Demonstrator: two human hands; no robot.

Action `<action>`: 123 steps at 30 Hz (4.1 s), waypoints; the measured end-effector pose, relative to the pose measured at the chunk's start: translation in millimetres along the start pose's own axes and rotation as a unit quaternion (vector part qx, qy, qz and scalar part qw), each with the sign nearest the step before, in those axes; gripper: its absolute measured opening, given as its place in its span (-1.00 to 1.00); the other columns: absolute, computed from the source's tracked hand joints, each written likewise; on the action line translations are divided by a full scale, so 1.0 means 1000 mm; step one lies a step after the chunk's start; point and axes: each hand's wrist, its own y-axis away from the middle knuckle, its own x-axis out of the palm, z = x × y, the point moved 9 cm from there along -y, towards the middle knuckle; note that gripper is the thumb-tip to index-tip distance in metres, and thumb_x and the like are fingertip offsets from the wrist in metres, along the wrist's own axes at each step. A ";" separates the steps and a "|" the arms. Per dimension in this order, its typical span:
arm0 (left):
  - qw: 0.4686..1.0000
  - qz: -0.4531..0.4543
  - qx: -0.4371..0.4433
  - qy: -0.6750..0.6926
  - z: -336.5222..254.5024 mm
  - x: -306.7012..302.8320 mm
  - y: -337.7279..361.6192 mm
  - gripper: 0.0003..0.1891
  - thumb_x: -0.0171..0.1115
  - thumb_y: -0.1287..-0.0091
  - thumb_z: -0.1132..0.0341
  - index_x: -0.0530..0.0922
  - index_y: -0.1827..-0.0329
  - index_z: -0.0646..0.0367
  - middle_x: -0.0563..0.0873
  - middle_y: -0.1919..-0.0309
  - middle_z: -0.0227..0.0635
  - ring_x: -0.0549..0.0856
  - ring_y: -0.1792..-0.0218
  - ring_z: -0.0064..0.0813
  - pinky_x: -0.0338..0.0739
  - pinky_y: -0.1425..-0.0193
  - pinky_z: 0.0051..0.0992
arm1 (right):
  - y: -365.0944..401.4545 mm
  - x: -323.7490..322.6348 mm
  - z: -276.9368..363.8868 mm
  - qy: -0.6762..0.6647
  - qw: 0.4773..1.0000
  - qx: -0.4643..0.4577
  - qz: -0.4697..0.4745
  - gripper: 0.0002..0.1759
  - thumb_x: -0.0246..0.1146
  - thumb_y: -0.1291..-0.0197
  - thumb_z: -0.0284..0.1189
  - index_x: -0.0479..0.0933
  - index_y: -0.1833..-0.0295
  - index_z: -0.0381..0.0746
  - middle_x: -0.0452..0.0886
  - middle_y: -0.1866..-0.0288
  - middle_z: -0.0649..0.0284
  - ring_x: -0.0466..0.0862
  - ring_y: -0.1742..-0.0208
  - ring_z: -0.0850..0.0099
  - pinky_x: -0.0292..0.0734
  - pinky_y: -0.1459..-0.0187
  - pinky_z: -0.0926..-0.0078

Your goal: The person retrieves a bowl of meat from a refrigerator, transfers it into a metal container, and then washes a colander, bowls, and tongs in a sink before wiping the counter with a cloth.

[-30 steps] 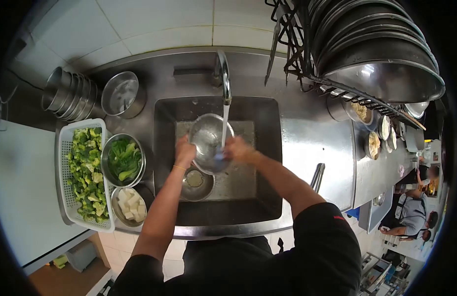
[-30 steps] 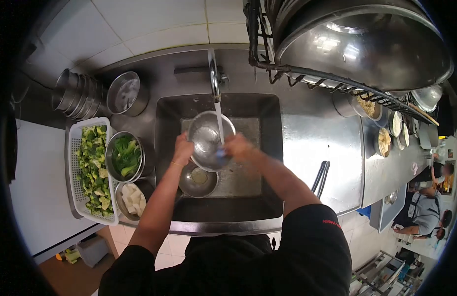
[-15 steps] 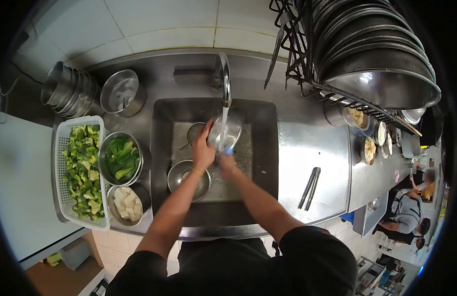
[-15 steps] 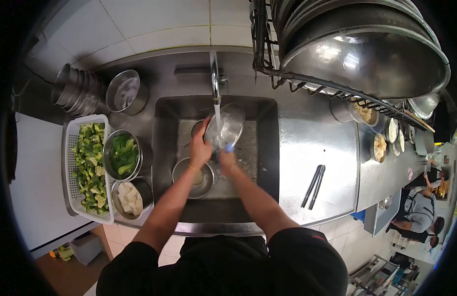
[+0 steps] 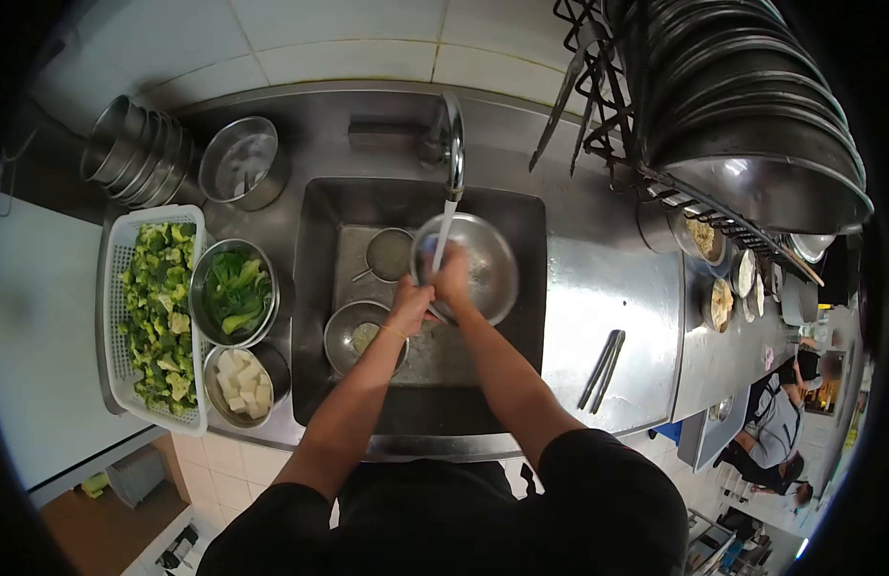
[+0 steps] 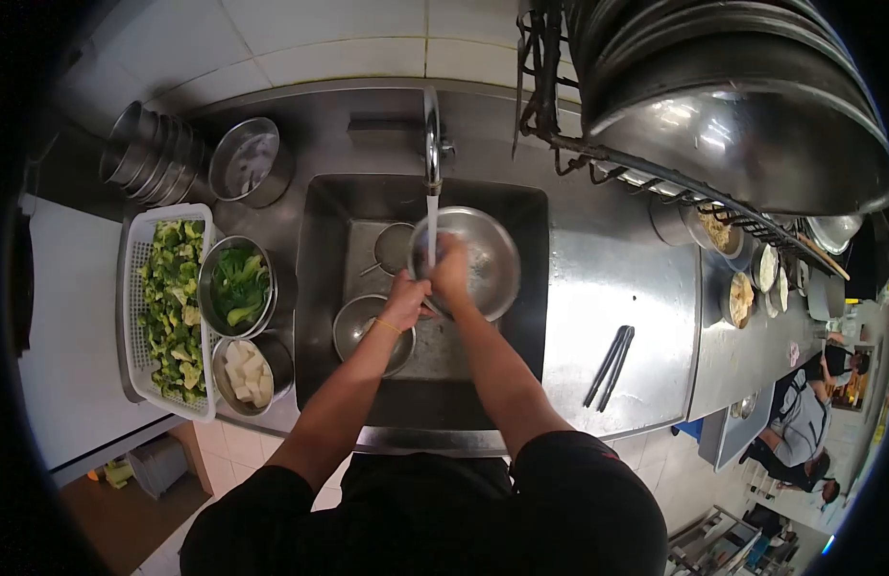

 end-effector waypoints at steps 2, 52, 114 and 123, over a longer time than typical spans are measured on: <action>1.000 0.003 -0.005 0.028 -0.015 -0.029 0.005 -0.41 0.05 0.02 0.56 0.29 -0.20 0.26 0.62 0.17 -0.09 0.72 0.28 -0.10 0.71 0.47 -0.05 | 0.049 0.071 0.027 -0.138 0.887 -0.182 0.401 -0.67 0.32 -0.01 -0.39 0.58 0.05 -0.19 0.58 0.07 0.10 0.52 -0.04 0.14 0.35 -0.11 0.10; 0.849 0.197 -0.189 0.453 0.174 0.062 -0.037 -0.74 0.18 -0.37 0.22 0.48 -0.02 0.15 0.67 0.09 -0.16 0.71 0.13 -0.11 0.65 0.06 -0.10 | 0.011 -0.030 0.020 -0.057 0.918 -0.012 0.392 -0.23 0.22 -0.22 -0.30 0.07 -0.49 -0.21 0.40 -0.28 -0.12 0.39 -0.33 0.11 0.35 -0.26 0.32; 0.993 0.012 -0.076 -0.092 -0.018 -0.058 0.010 -0.48 0.16 -0.25 0.44 0.24 -0.28 0.05 0.49 -0.11 -0.07 0.65 0.02 -0.07 0.67 0.23 0.13 | 0.061 -0.076 -0.048 -0.063 0.924 0.287 0.242 -0.44 0.34 -0.02 -0.27 0.46 -0.08 -0.40 0.62 0.07 -0.06 0.64 0.00 0.08 0.59 0.06 0.11; 0.601 -0.214 0.418 -0.647 -0.080 -0.080 0.129 -0.87 0.17 0.02 0.56 0.57 0.42 0.14 0.51 0.07 -0.20 0.45 -0.24 -0.07 0.53 -0.05 -0.22 | -0.100 0.064 0.013 -0.468 0.710 0.403 0.337 -0.09 -0.11 -0.11 0.44 0.46 0.01 -0.26 0.55 0.29 0.13 0.57 0.19 0.16 0.47 0.11 0.06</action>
